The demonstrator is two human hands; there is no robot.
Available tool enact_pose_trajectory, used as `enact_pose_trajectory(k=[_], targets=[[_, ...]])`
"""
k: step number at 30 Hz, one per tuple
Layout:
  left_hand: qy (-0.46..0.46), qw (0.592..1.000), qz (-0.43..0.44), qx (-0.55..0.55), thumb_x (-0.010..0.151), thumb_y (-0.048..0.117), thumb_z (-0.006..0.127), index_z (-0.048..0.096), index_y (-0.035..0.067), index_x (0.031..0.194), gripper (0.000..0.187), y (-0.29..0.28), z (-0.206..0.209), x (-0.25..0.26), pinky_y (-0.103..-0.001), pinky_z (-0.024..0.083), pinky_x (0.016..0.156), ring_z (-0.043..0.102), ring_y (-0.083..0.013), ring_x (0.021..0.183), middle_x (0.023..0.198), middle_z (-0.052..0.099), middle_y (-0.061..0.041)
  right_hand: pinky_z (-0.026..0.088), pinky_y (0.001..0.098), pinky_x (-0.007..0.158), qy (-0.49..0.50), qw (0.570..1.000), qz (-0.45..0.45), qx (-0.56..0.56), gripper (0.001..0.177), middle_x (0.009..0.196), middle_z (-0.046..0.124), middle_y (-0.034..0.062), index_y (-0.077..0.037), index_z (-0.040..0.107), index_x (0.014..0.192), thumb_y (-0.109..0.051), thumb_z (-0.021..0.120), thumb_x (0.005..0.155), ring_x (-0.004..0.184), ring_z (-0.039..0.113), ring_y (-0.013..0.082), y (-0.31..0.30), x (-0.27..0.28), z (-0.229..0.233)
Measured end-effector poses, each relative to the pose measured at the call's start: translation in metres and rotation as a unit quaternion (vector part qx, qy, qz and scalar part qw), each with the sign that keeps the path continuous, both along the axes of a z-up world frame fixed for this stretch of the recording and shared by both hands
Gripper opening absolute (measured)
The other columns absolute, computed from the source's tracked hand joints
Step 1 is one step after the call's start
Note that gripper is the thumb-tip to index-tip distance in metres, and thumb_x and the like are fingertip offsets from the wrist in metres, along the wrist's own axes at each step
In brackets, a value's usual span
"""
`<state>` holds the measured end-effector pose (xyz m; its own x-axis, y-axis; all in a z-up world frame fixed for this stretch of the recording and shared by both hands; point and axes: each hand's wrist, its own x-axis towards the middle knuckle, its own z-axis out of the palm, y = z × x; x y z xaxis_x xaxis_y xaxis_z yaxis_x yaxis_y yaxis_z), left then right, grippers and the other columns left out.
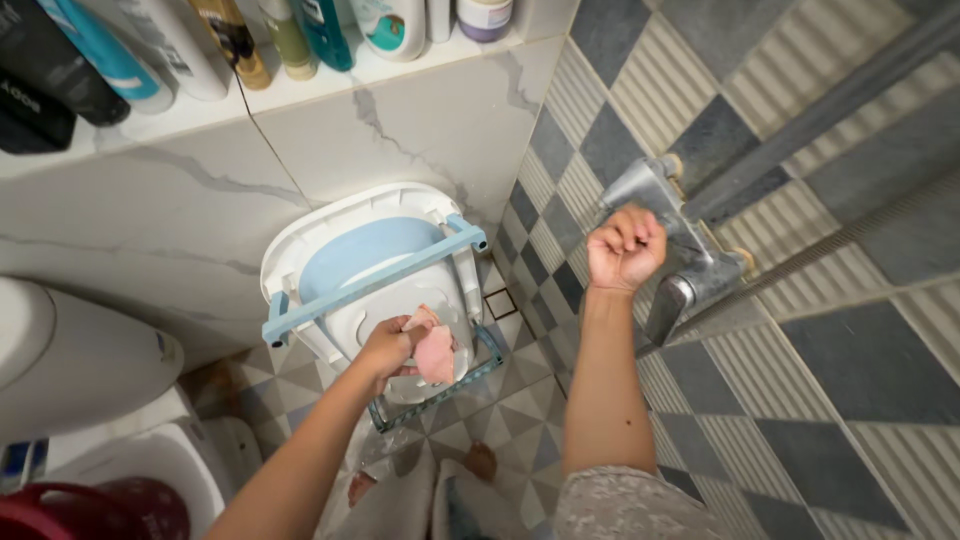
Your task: The person scrubs the exterior and interior of a white and blue baby bathtub using a pink sponge, then rinses it thoroughly with a handheld shower head. The bathtub is placed on a small stool during the process.
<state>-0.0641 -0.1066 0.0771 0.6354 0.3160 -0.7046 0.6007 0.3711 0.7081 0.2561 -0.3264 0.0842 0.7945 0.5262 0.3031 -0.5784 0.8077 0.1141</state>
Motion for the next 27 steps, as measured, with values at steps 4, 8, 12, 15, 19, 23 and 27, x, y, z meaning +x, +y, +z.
enact_pose_trajectory(k=[4,8,12,15,19,23,27], targets=[[0.022,1.0,0.005,0.011,0.094,0.034,0.06,0.068,0.013,0.117,0.032,0.005,-0.007,0.001,-0.041,0.059,0.085,0.074,-0.0183,0.103,0.115,0.077,-0.005,0.033,0.0183,0.053,-0.065,0.992,-0.008,0.108,0.022,0.077,0.054,-0.0061,-0.013,0.053,0.082,-0.017,0.064,0.1,0.06,0.047,0.0043,0.022,-0.007,0.001],[0.044,0.998,0.037,-0.018,0.095,0.034,0.06,0.065,0.016,0.121,0.031,-0.003,-0.023,0.008,-0.042,0.057,0.086,0.072,-0.0197,0.105,0.116,0.075,-0.006,0.046,0.0202,0.062,-0.123,0.97,0.096,-0.189,0.02,0.093,0.065,-0.0009,-0.012,0.062,0.099,-0.029,0.07,0.093,0.078,0.059,0.0085,-0.017,-0.024,-0.03],[0.032,0.997,0.031,-0.067,0.093,0.031,0.061,0.068,0.013,0.121,0.034,-0.022,-0.036,0.017,-0.043,0.058,0.084,0.073,-0.0224,0.104,0.116,0.075,-0.005,0.05,0.027,0.06,-0.091,0.81,0.215,-0.538,0.028,0.097,0.069,-0.002,-0.012,0.067,0.121,-0.029,0.067,0.098,0.082,0.064,0.0117,-0.089,-0.042,-0.085],[0.04,0.997,0.011,-0.063,0.091,0.032,0.061,0.066,0.017,0.12,0.033,-0.037,-0.043,0.031,-0.043,0.059,0.083,0.072,-0.0194,0.107,0.117,0.075,-0.003,0.05,0.0255,0.061,-0.056,0.798,0.2,-0.565,0.037,0.098,0.071,0.0003,-0.009,0.067,0.129,-0.029,0.065,0.098,0.081,0.064,0.0122,-0.116,-0.027,-0.084],[0.034,0.997,0.005,-0.071,0.095,0.034,0.061,0.065,0.015,0.118,0.03,-0.052,-0.042,0.05,-0.043,0.058,0.078,0.072,-0.02,0.098,0.109,0.075,-0.005,0.05,0.027,0.06,-0.153,0.777,0.228,-0.566,0.039,0.102,0.073,0.004,-0.004,0.066,0.129,-0.029,0.064,0.099,0.082,0.066,0.0138,-0.12,-0.024,-0.043],[-0.072,0.979,0.061,-0.183,0.097,0.032,0.059,0.066,0.01,0.113,0.029,-0.06,-0.069,0.081,-0.043,0.06,0.076,0.075,-0.0227,0.087,0.096,0.077,-0.009,0.054,0.0278,0.067,-0.165,0.753,0.254,-0.585,0.036,0.103,0.071,0.002,-0.008,0.064,0.132,-0.024,0.062,0.099,0.086,0.065,0.0131,-0.105,-0.043,-0.06],[-0.135,0.945,0.151,-0.257,0.098,0.03,0.061,0.06,0.014,0.108,0.018,-0.062,-0.112,0.146,-0.049,0.058,0.073,0.071,-0.0242,0.081,0.088,0.07,-0.006,0.059,0.0324,0.085,0.02,0.824,0.196,-0.531,0.031,0.107,0.072,0.008,-0.002,0.063,0.125,-0.019,0.059,0.098,0.098,0.069,0.0191,-0.029,-0.019,-0.127]])
